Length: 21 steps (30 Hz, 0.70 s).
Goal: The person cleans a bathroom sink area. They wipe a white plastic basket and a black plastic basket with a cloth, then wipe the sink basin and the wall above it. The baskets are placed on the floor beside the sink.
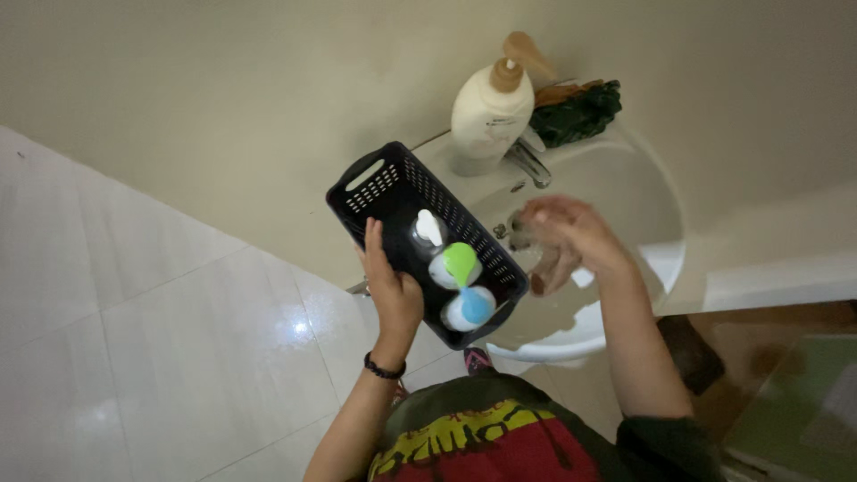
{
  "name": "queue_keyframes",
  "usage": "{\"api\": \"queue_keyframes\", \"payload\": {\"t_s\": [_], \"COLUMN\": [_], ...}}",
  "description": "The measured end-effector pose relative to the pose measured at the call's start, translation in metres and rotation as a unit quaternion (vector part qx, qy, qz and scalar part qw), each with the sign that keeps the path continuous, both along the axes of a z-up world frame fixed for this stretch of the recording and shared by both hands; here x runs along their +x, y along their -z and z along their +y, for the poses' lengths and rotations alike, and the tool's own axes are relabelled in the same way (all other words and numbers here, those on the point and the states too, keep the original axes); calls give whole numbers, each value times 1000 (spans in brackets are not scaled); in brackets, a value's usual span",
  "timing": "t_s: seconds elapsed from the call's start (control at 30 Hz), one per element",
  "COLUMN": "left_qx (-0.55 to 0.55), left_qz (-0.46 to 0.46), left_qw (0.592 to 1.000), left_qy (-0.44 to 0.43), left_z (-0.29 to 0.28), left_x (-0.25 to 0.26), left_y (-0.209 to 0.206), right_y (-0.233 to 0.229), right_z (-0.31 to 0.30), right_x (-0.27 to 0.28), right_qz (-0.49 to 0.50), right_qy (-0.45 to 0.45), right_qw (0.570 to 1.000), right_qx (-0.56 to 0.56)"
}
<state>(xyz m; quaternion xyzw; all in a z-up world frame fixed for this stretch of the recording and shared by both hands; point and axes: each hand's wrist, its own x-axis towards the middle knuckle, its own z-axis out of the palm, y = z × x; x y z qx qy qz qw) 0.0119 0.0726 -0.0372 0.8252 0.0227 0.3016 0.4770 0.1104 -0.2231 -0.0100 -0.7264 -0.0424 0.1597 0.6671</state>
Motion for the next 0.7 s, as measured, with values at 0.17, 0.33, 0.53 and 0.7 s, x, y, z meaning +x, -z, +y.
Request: {"api": "queue_keyframes", "payload": {"t_s": [0.17,0.33,0.53,0.7], "left_qx": [-21,-11,-20,-34], "left_qz": [-21,-21,-16,-11], "left_qw": [999,1000,1000,999], "left_qy": [14,9,-3,-10], "left_z": [3,1,-1,-5], "left_x": [7,4,6,7], "left_y": [6,-1,-2,-7], "right_y": [10,10,57,149], "right_z": [-23,-10,-27,-36], "right_x": [80,139,130,112], "right_qz": [-9,-63,-80,-56], "right_qy": [138,43,176,232], "right_qw": [989,993,964,970], "right_qx": [46,87,182,48]}}
